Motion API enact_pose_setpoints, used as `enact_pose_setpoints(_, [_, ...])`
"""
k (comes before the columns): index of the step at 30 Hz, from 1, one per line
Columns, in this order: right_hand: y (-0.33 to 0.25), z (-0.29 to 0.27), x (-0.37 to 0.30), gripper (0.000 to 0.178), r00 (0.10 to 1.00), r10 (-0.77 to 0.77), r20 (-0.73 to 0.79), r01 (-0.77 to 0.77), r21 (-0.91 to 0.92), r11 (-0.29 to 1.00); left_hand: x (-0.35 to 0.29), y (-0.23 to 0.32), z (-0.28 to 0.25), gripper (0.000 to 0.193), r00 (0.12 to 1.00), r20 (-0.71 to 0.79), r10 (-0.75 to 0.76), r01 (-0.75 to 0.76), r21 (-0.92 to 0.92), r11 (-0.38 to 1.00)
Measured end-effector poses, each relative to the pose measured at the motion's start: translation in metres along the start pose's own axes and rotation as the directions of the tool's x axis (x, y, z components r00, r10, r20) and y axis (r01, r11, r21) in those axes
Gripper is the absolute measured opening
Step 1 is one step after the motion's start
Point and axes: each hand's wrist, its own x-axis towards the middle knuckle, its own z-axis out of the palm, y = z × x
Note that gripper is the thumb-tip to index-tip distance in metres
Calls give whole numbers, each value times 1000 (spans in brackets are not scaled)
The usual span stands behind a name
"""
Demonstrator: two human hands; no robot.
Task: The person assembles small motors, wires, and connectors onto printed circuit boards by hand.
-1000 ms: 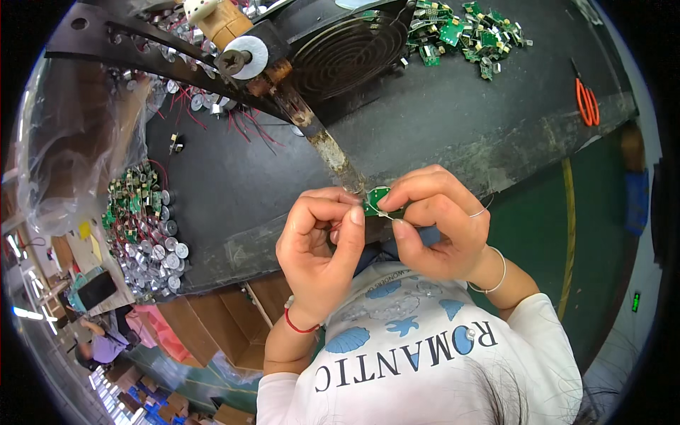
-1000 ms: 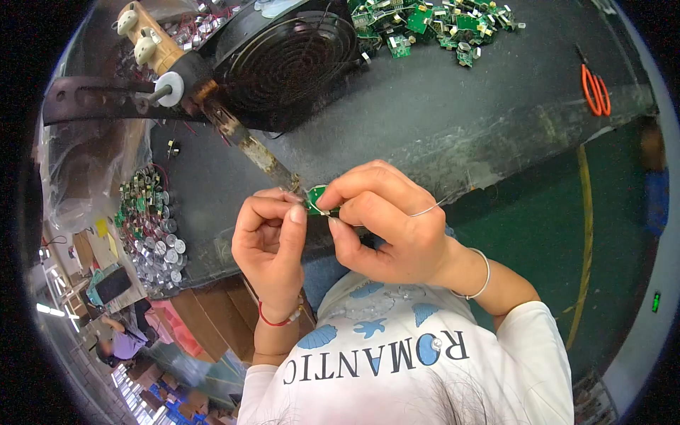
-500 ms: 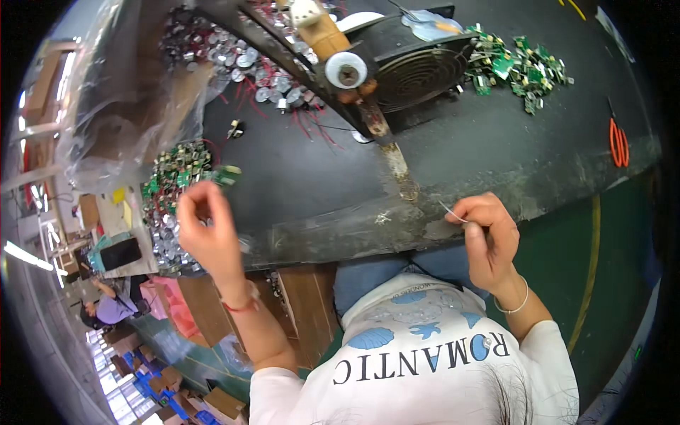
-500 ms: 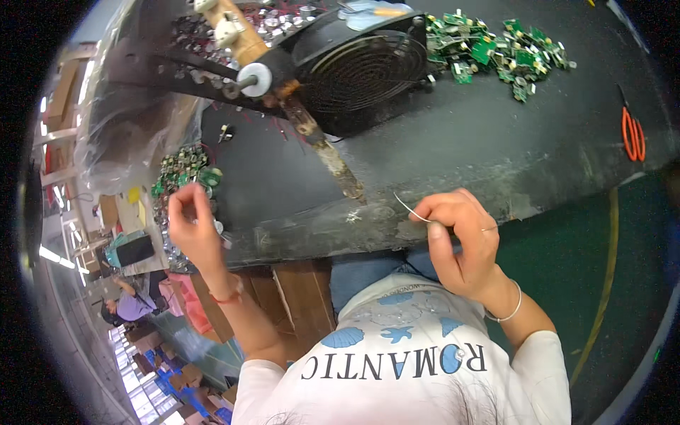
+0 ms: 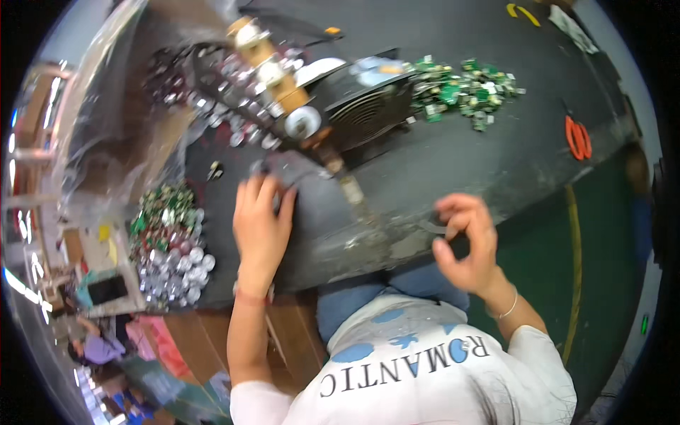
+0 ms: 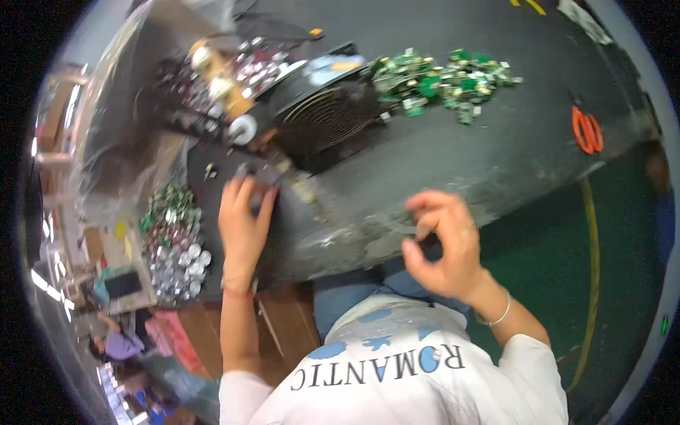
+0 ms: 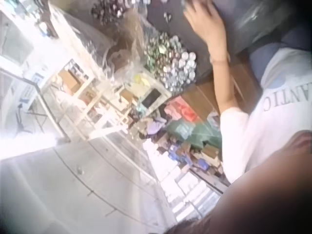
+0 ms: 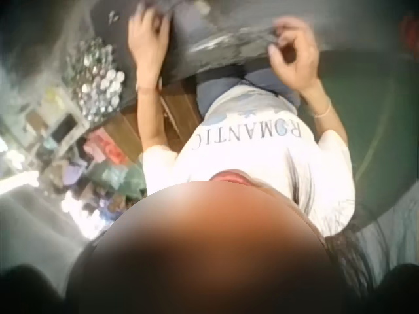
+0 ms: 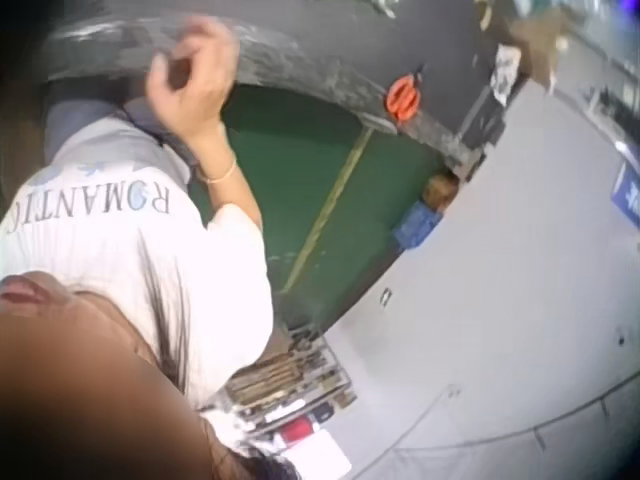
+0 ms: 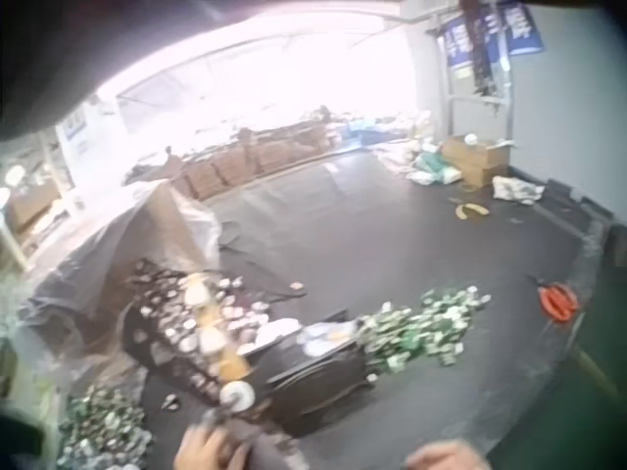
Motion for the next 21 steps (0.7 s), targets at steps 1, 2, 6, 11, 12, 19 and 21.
enact_pose_setpoints(1, [15,-13,13,19,996,-25,-82,15,-117,993,-15,4,-11,14,976,151,-158,184,-177,967])
enact_pose_setpoints(2, [33,-27,28,18,975,41,-216,-73,-140,988,-23,15,-17,15,958,193,-213,255,-229,939])
enact_pose_setpoints(6, [125,-95,103,30,926,8,-376,-148,-345,927,-35,25,-17,21,986,131,-101,125,-186,975])
enact_pose_setpoints(11, [156,-85,136,11,935,333,-123,-304,207,930,-59,22,-35,16,987,113,-113,124,-103,987])
enact_pose_setpoints(12, [147,-76,130,12,954,250,-167,-231,122,965,-67,18,-38,14,985,110,-136,150,-122,981])
enact_pose_setpoints(19, [98,-45,89,10,950,99,-296,-88,49,995,-82,13,-28,19,876,224,-427,449,-702,553])
enact_pose_setpoints(21, [83,-47,88,9,958,-16,-286,9,-26,1000,-82,17,-30,20,879,240,-411,430,-772,468])
